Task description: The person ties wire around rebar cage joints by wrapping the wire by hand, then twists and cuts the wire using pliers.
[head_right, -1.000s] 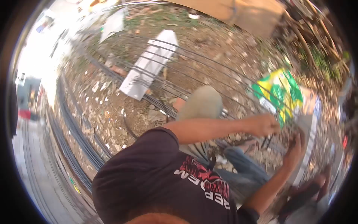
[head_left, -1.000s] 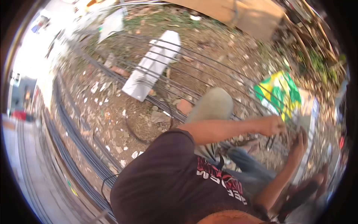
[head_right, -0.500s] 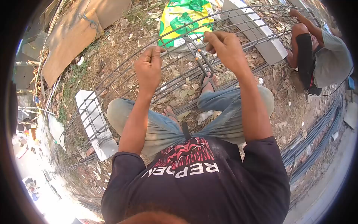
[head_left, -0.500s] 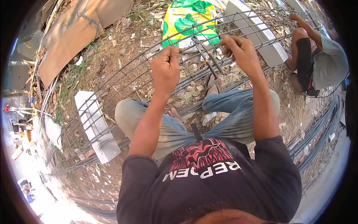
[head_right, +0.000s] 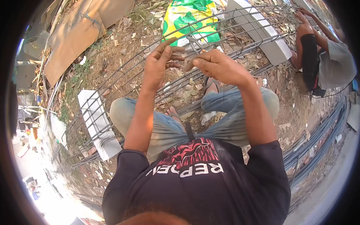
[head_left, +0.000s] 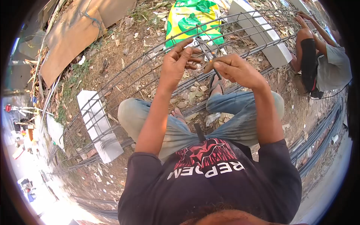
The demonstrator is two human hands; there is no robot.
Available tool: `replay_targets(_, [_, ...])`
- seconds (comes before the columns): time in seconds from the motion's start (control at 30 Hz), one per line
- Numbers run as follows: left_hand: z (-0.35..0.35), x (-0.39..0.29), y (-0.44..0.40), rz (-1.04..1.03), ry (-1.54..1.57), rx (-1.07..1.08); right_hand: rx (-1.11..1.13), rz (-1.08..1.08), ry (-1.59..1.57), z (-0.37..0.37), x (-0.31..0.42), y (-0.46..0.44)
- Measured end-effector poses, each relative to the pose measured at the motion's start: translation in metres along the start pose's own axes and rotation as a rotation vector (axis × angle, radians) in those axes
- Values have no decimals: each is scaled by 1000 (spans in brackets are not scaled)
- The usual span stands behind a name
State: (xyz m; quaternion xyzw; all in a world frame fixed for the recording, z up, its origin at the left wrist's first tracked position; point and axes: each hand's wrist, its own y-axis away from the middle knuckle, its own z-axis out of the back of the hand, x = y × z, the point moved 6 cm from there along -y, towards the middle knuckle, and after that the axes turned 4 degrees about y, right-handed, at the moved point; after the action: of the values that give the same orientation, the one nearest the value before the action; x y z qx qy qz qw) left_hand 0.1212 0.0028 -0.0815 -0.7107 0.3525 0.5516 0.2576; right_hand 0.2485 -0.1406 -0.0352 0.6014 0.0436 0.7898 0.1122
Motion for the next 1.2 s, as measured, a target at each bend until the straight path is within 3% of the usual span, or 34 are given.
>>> replay_targets(0.13, [10, -14, 5, 4, 91, 113, 4, 42, -67, -4, -2, -6])
replay_targets(0.3, [3, -20, 10, -151, -174, -45, -138, 87, -114, 4, 10, -2])
replay_targets(0.4, [-1, -24, 12, -173, -471, 115, -362, 137, 17, 26, 9, 2])
replay_targets(0.43, [-9, -27, 15, -129, -431, 158, -421, 182, 103, 32, 15, 4])
replay_targets(0.53, [-24, -37, 22, -238, -765, 294, -490, 216, 346, 35, 19, 9])
replay_targets(0.57, [-28, -43, 25, -256, -872, 275, -436, 123, 371, 35, 18, 12])
replay_targets(0.67, [-9, -38, 26, -464, -1083, 169, -244, 212, 529, 19, 22, 11])
replay_targets(0.7, [-2, -39, 25, -408, -1111, 168, -183, 153, 565, 13, 12, 7])
replay_targets(0.8, [22, -36, 14, 52, -966, 377, -90, 202, 564, 0, 21, 4])
replay_targets(0.9, [47, -50, -7, 257, -665, 517, -204, 241, 496, 7, 38, -17])
replay_targets(0.93, [56, -60, -23, 241, -670, 560, -224, 238, 465, 4, 42, -25])
replay_targets(1.0, [74, -88, -56, 182, -784, 457, -365, 53, 708, 15, 55, -51])
replay_targets(1.07, [110, -92, -99, 65, -910, 206, -399, 162, 884, 11, 57, -89])
replay_targets(1.13, [149, -64, -141, 131, -945, 113, -429, 205, 995, -5, 39, -128])
replay_targets(1.2, [180, -16, -169, 230, -983, 39, -297, 92, 1155, -35, 8, -164])
